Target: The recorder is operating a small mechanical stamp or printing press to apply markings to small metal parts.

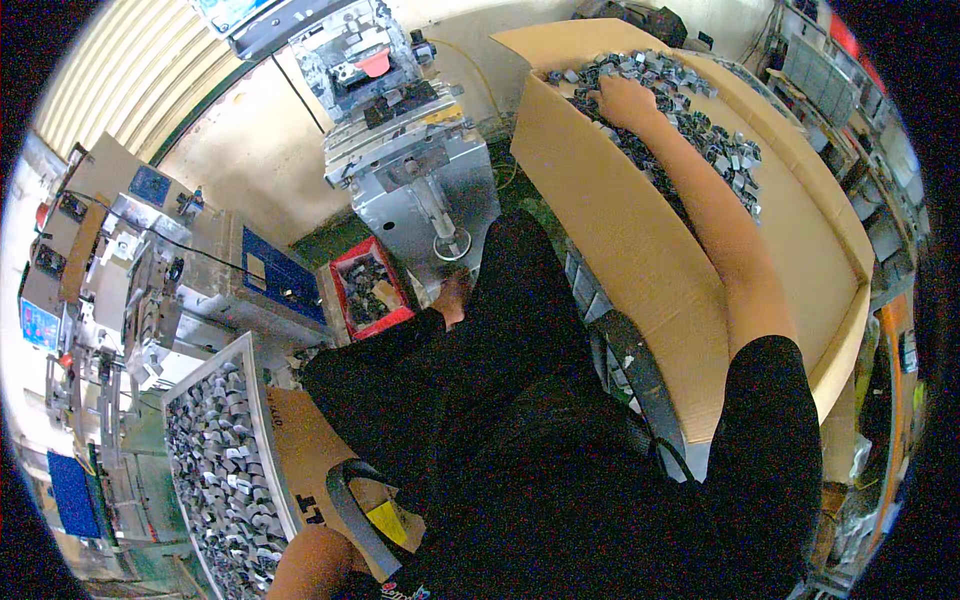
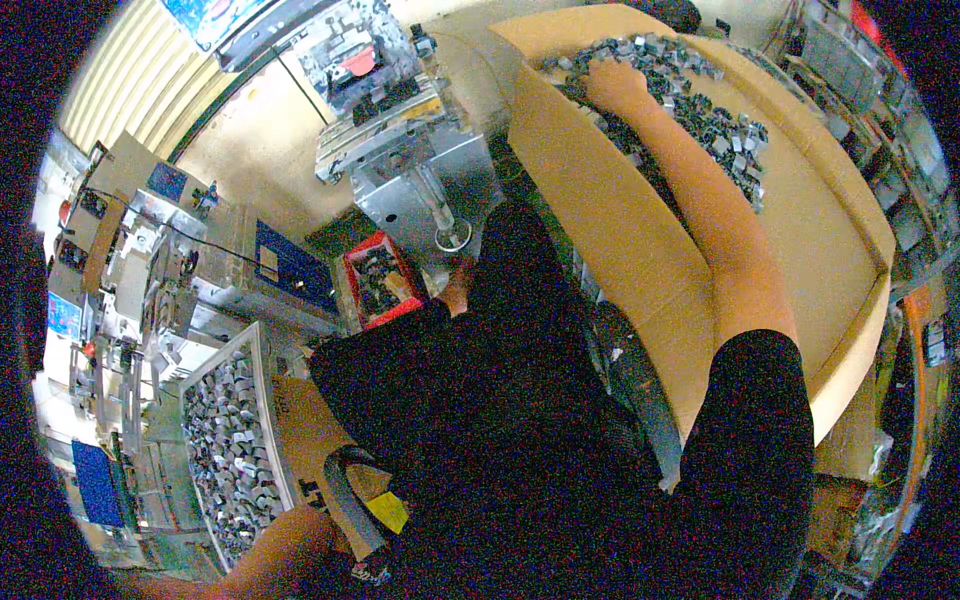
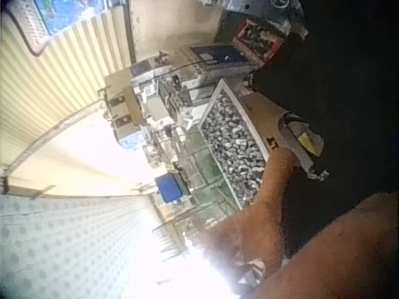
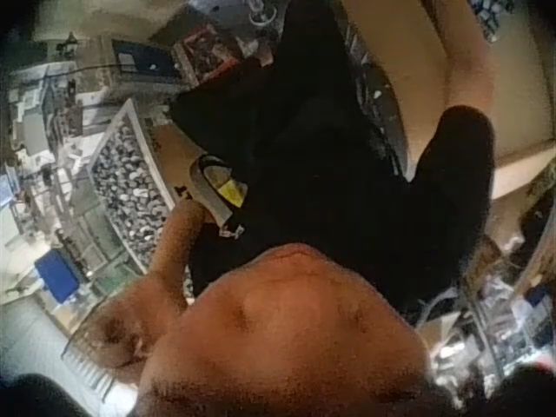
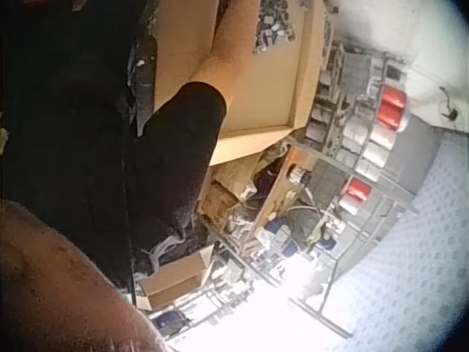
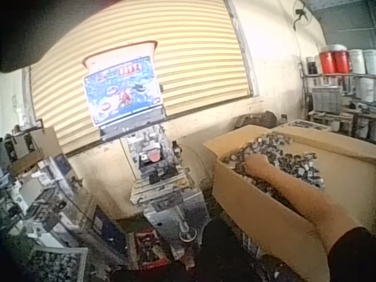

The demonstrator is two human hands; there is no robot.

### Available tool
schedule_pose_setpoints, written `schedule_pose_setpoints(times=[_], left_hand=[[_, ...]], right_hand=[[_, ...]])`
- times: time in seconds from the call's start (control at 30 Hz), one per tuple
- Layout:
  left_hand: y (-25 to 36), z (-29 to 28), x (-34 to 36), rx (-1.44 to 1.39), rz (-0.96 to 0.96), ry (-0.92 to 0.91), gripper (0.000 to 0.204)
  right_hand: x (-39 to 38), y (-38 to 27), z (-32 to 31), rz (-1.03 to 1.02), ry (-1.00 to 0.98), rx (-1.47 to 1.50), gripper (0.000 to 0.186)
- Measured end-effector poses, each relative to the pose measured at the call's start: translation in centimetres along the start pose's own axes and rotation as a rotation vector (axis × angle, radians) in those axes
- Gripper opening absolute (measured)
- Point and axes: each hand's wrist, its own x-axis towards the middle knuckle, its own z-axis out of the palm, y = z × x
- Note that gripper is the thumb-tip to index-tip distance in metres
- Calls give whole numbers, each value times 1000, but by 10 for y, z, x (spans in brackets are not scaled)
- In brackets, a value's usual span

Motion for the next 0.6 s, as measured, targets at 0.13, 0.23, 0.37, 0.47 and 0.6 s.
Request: schedule_pose_setpoints(times=[0.13, 0.23, 0.37, 0.47, 0.6], left_hand=[[32, -41, -12, -9, -19, 104, 34], [82, -100, -27, -29, -4, 247, 34], [191, -215, -59, -78, 100, 533, 34], [294, -310, -103, -124, 300, 780, 33], [424, -391, -143, -209, 721, 1009, 33]], right_hand=[[-3, -1, -4, 28, -34, 42, 41], [-1, -2, -3, 47, -63, 24, 41], [3, 2, 3, 38, -48, 4, 40], [7, 8, 7, 40, -35, 21, 39], [14, 26, 10, 3, -25, 189, 32]])
